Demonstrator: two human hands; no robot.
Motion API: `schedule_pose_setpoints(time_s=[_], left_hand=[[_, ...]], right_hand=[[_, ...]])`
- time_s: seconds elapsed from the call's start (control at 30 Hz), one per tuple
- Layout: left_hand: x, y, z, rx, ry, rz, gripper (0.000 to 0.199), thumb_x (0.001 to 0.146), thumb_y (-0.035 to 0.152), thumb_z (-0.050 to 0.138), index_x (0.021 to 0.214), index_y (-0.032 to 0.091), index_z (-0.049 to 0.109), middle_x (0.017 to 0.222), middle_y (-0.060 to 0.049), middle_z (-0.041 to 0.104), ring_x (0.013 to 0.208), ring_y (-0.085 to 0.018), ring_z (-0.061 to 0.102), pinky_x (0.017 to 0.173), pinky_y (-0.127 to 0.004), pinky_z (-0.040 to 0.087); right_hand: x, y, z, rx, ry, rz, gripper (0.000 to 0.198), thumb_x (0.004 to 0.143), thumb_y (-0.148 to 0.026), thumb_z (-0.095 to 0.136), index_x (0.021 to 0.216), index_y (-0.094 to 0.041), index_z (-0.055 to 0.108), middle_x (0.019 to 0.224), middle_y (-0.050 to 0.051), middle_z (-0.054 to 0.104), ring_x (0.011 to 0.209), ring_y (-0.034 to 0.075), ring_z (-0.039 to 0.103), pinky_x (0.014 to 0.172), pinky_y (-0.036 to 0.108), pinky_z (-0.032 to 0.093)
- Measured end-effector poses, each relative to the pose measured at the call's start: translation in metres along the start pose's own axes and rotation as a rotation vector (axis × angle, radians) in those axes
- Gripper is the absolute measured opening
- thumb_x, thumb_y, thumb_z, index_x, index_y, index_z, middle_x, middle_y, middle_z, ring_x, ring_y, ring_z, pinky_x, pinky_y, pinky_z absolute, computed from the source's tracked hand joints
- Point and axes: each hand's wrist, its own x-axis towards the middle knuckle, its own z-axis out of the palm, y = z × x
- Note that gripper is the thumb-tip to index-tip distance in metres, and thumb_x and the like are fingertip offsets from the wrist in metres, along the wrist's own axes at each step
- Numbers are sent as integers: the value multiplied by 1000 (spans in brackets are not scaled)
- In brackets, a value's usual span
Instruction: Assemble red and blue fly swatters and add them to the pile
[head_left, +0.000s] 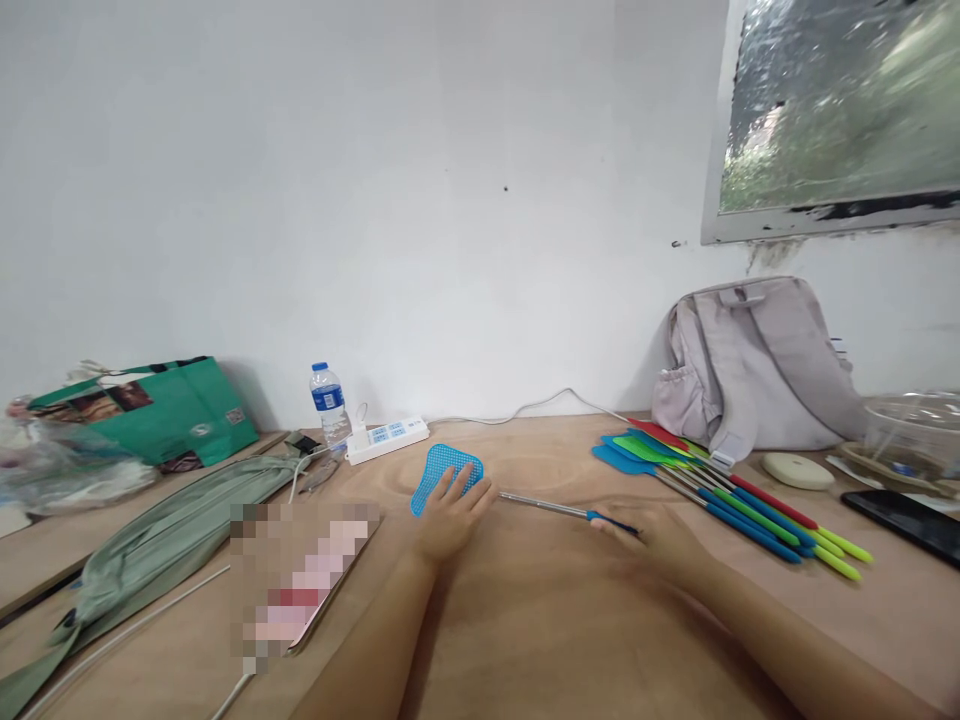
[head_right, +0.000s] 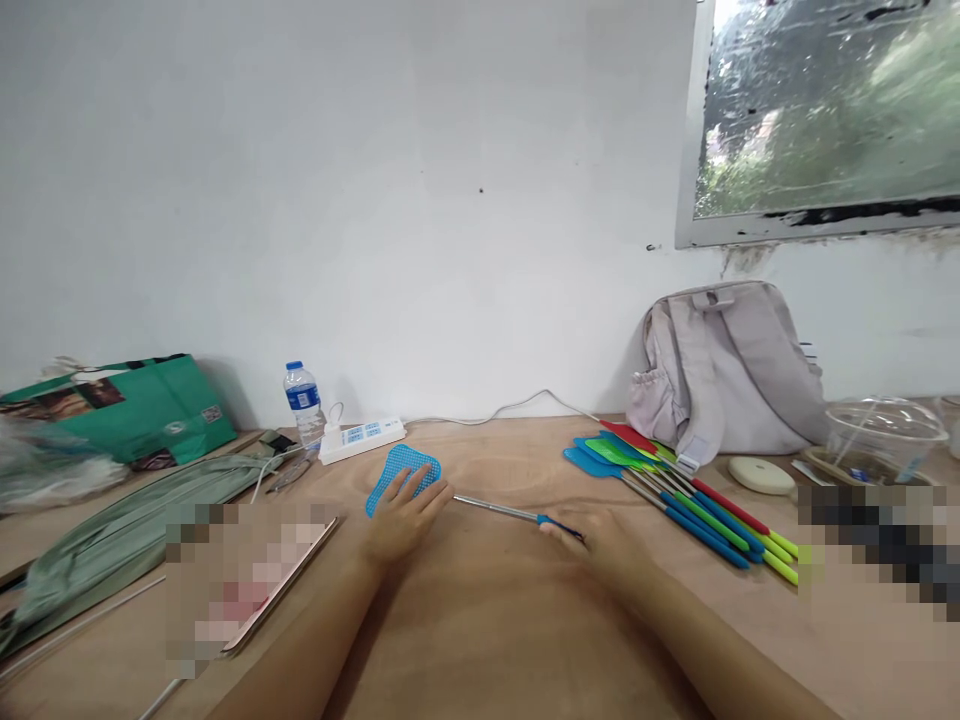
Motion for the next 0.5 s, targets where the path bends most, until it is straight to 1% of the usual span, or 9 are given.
schedule_pose_setpoints(time_s=[0.13, 0.23, 0.33, 0.5], left_hand=[[-4, -7, 1, 9, -19, -31, 28, 78, 12, 42, 97, 25, 59, 97, 2, 64, 101, -21, 51, 91, -38, 31], [-10, -17, 2, 17, -57, -62, 28, 79, 12, 42, 97, 26, 59, 98, 2, 64, 101, -21, 51, 91, -38, 32], [-17, -26, 3, 17, -114, -67, 31, 78, 11, 41, 100, 25, 58, 99, 0, 64, 102, -22, 51, 90, -39, 32], [-25, -37, 2, 31, -152, -81, 31, 78, 11, 42, 100, 25, 59, 99, -2, 64, 102, -23, 51, 89, -40, 33]], right_hand=[[-2, 14, -8, -68, 10, -20, 35, 85, -42, 36, 98, -23, 63, 103, 4, 64, 96, 19, 57, 83, 31, 44], [-6, 27, -18, -114, -1, -20, 36, 84, -43, 36, 97, -25, 64, 100, 3, 64, 96, 20, 57, 84, 32, 43], [-9, 38, -28, -139, -29, -13, 38, 83, -47, 36, 92, -25, 65, 90, 4, 67, 89, 20, 59, 78, 31, 45], [-9, 45, -40, -135, -85, -9, 41, 83, -48, 34, 81, -22, 66, 74, 5, 66, 72, 18, 59, 64, 27, 44]])
